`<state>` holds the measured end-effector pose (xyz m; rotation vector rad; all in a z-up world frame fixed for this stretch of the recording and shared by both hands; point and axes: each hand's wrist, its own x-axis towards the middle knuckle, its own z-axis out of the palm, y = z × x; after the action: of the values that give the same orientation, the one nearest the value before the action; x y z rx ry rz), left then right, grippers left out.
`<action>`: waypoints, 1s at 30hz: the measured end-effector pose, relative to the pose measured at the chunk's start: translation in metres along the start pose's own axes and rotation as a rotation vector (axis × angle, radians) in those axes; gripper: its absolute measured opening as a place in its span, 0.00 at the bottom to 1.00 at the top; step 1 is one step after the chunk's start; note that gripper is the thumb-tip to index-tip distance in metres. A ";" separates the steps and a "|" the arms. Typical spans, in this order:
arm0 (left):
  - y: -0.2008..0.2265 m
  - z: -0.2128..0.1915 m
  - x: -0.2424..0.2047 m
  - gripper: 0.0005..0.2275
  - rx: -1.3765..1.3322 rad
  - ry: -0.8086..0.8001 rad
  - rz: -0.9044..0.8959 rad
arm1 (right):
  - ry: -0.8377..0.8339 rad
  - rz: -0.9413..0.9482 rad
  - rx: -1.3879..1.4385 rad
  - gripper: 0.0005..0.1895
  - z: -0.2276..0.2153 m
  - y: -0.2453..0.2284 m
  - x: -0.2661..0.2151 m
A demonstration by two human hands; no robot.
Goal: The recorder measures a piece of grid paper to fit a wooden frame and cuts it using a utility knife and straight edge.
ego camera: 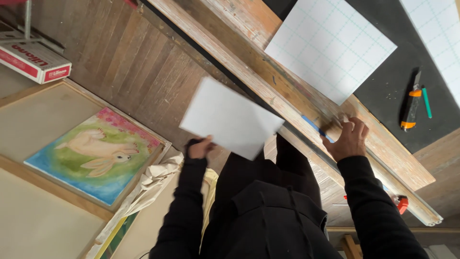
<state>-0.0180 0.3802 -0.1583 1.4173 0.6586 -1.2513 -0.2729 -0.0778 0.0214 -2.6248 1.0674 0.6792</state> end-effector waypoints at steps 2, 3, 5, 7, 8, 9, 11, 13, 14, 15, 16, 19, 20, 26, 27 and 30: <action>0.010 -0.066 -0.017 0.10 -0.025 0.092 0.028 | -0.004 -0.014 -0.028 0.43 0.002 -0.001 -0.001; 0.008 -0.103 -0.019 0.10 -0.154 0.084 0.104 | 0.001 -0.014 -0.032 0.43 0.001 -0.001 0.000; 0.044 -0.123 -0.047 0.12 -0.280 0.075 0.183 | 0.009 -0.013 -0.032 0.42 -0.001 -0.002 -0.002; 0.120 -0.093 -0.101 0.13 -0.170 0.342 0.121 | 0.067 -0.039 -0.002 0.41 -0.001 -0.006 -0.003; 0.131 -0.085 -0.107 0.13 -0.168 0.348 0.130 | 0.071 -0.044 0.007 0.41 -0.006 -0.015 -0.002; 0.142 -0.074 -0.108 0.12 -0.154 0.323 0.160 | 0.075 -0.019 0.026 0.43 -0.013 -0.021 -0.001; 0.156 -0.048 -0.103 0.12 -0.139 0.293 0.197 | 0.087 0.008 0.049 0.46 -0.022 -0.038 0.002; 0.155 -0.017 -0.092 0.11 -0.085 0.067 0.284 | 0.059 -0.027 0.154 0.38 -0.029 -0.057 -0.002; 0.143 -0.002 -0.080 0.11 -0.078 0.062 0.280 | 0.058 -0.018 0.156 0.38 -0.029 -0.069 -0.002; 0.130 0.016 -0.065 0.11 -0.012 -0.004 0.331 | -0.023 0.015 0.475 0.35 -0.031 -0.078 -0.004; 0.117 0.035 -0.050 0.12 0.053 -0.071 0.384 | -0.097 0.046 0.797 0.32 -0.033 -0.086 -0.006; 0.176 0.160 -0.106 0.17 0.205 -0.210 0.332 | -0.209 0.106 1.558 0.28 -0.045 -0.096 -0.010; 0.169 0.172 -0.101 0.17 0.217 -0.225 0.330 | -0.191 0.116 1.564 0.28 -0.059 -0.093 -0.010; 0.194 0.246 -0.133 0.17 0.279 -0.682 0.328 | 0.094 0.419 1.716 0.25 -0.089 -0.047 -0.027; 0.205 0.254 -0.142 0.18 0.295 -0.681 0.336 | 0.169 0.355 1.793 0.24 -0.079 -0.031 -0.033; 0.236 0.269 -0.149 0.18 0.279 -0.621 0.374 | 0.313 0.304 1.910 0.23 -0.098 -0.003 -0.048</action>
<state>0.0622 0.1015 0.0990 1.1978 -0.2025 -1.4078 -0.2684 -0.0835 0.1298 -0.8670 1.1551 -0.5981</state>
